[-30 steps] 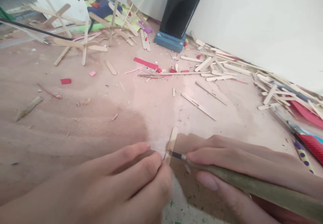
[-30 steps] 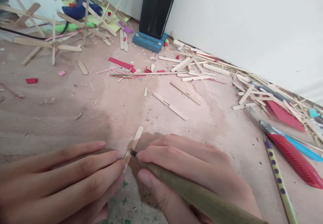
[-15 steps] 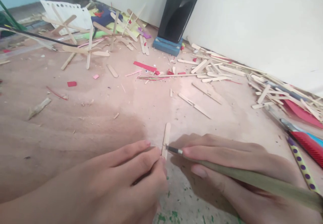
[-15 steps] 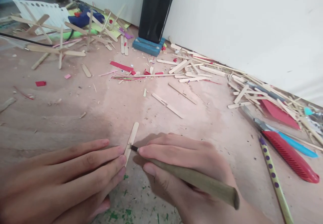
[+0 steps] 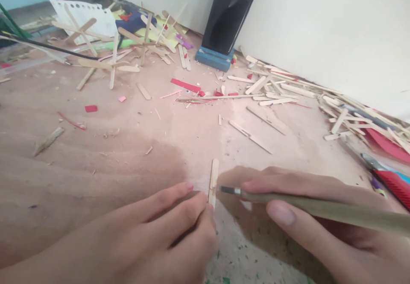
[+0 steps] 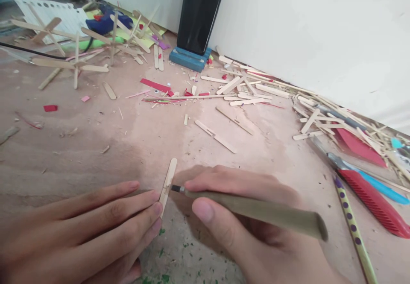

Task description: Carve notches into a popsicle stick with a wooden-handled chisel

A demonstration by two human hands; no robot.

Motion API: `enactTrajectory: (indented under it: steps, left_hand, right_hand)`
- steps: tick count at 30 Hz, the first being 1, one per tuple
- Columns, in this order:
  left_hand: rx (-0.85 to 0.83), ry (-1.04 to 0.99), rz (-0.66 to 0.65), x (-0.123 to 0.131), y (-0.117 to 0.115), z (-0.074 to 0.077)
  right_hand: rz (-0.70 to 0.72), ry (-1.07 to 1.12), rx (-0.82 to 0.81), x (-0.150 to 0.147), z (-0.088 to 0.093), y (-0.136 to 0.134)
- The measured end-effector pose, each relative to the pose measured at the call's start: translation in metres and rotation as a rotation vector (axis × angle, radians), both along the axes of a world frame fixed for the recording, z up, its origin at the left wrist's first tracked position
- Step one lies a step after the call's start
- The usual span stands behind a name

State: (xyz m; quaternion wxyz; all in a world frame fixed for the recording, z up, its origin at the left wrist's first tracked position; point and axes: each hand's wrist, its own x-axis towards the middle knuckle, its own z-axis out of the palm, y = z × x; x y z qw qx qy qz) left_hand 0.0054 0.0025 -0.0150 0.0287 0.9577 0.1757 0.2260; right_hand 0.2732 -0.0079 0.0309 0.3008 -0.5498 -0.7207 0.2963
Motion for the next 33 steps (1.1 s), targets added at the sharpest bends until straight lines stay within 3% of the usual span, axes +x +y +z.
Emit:
enactTrajectory:
  steps: [6, 9, 12, 14, 15, 18, 20, 22, 25, 28, 31, 33]
  left_hand:
    - [-0.005, -0.001, -0.005, 0.0, 0.001, -0.002]
    - [-0.027, -0.031, 0.033, 0.001, -0.002, -0.005]
    - [-0.057, -0.046, 0.087, 0.003, -0.004, -0.005]
    - [-0.068, -0.035, 0.072, 0.004, -0.003, -0.004]
    - [-0.068, -0.033, 0.056, 0.004, -0.003, -0.003]
    - [-0.038, -0.048, 0.069, 0.003, -0.004, -0.001]
    - [-0.019, -0.043, 0.085, 0.002, -0.006, -0.001]
    - [-0.014, -0.034, 0.084, 0.002, -0.008, -0.001]
    - [-0.007, -0.036, 0.072, 0.005, -0.009, 0.0]
    - [0.001, -0.034, 0.068, 0.008, -0.007, 0.002]
    - [0.003, -0.029, 0.063, 0.008, -0.006, 0.001]
    - [0.002, -0.024, 0.06, 0.005, -0.006, 0.0]
  right_hand:
    - [-0.075, -0.048, 0.032, -0.002, -0.006, -0.013]
    - [0.002, -0.086, -0.004, -0.007, 0.005, -0.007]
    - [0.17, 0.044, -0.066, -0.016, 0.016, 0.004]
    - [0.193, 0.108, -0.105, -0.022, 0.018, 0.005]
    - [0.152, 0.09, -0.113, -0.024, 0.016, 0.003]
    - [-0.153, 0.031, -0.032, -0.024, 0.006, -0.009]
    - [-0.229, 0.042, -0.059, -0.019, 0.001, -0.013]
    - [-0.102, 0.155, -0.273, -0.013, 0.0, -0.01]
    - [-0.113, 0.355, -0.55, -0.008, 0.006, -0.002]
    - [-0.185, 0.373, -0.549, -0.006, 0.009, 0.004]
    - [-0.059, 0.307, -0.457, -0.002, 0.007, 0.009]
    - [0.002, 0.291, -0.477, 0.0, 0.006, 0.011]
